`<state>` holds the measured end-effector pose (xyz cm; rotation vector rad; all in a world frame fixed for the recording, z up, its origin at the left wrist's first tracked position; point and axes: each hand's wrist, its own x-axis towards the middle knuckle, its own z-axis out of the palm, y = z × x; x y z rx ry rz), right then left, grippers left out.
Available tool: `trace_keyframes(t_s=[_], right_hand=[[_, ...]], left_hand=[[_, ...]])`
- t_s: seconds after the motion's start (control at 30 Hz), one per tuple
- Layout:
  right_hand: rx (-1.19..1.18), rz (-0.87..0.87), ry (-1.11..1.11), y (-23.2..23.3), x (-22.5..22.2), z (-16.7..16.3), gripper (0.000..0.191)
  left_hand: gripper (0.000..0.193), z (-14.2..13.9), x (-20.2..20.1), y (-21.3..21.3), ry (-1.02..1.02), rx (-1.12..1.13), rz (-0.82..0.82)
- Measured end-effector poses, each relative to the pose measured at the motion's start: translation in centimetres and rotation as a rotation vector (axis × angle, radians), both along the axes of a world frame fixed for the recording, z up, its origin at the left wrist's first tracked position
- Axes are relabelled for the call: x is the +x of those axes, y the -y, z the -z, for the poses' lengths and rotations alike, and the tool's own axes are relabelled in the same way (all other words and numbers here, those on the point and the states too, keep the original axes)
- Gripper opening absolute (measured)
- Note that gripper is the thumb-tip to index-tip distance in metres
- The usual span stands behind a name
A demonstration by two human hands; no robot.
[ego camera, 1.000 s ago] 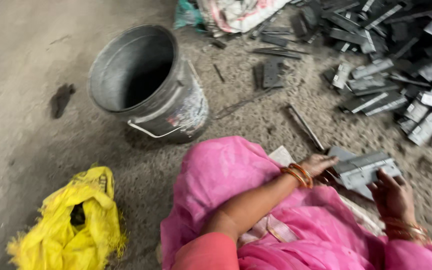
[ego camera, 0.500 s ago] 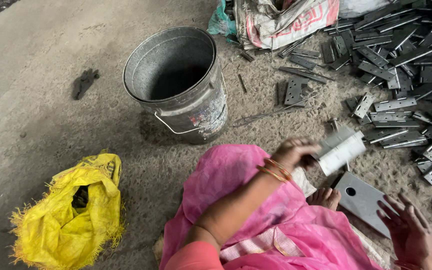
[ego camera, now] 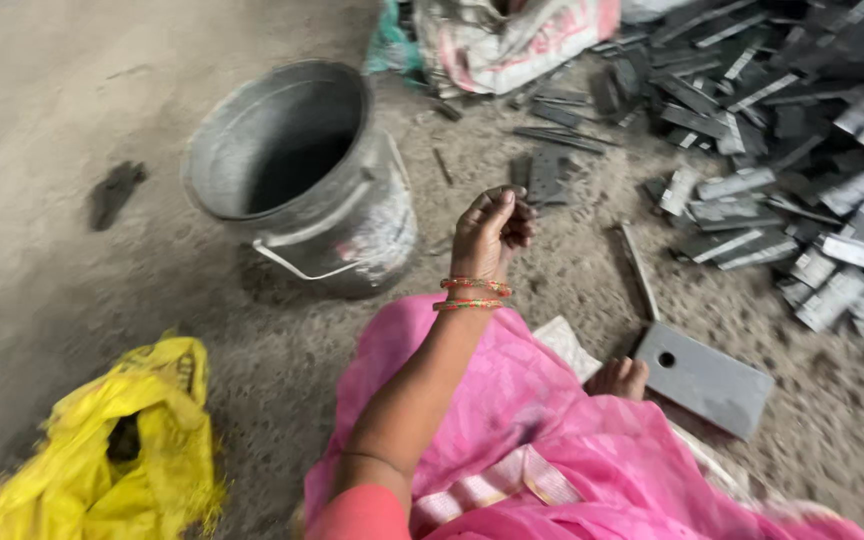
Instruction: The person sits on the floor and assembles metal hinge components. They pick up hinge plates and pins, place them on a metal block, and use a hammer to drive the pins into the plates. The person then places the assembled hinges into a bucket.
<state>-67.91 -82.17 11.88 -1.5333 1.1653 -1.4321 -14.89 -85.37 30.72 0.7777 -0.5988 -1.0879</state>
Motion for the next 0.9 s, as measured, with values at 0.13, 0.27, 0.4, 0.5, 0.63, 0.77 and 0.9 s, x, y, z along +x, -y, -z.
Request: trace_keyframes(t_s=[0.13, 0.27, 0.4, 0.5, 0.63, 0.77, 0.9], right_hand=[[0.414, 0.155, 0.621, 0.1, -2.8, 0.2, 0.033], [0.623, 0.286, 0.551, 1.9, -4.9, 1.2, 0.039], [0.656, 0.253, 0.512, 5.4, -6.3, 2.4, 0.04], [0.688, 0.195, 0.545, 8.8, -7.2, 3.0, 0.041], [0.687, 0.174, 0.521, 13.3, -8.3, 3.4, 0.042], [0.685, 0.153, 0.543, 16.6, -9.1, 3.4, 0.043], [0.689, 0.144, 0.55, 18.2, -9.3, 3.1, 0.045]], left_hand=[[0.016, 6.8, -6.4, 3.8, 0.273, 0.185, 0.274], [0.014, 14.5, -13.5, 9.4, 0.461, 0.341, 0.549], [0.012, 21.0, -20.3, 14.6, 0.836, 0.559, 0.628], [0.018, 23.6, -26.2, 20.2, 1.246, 0.488, 0.47], [0.026, 23.8, -32.1, 28.6, 1.587, 0.262, 0.199], [0.042, 23.2, -36.9, 34.7, 1.771, 0.432, 0.256], [0.062, 22.9, -39.1, 36.9, 1.883, 0.473, 0.218]])
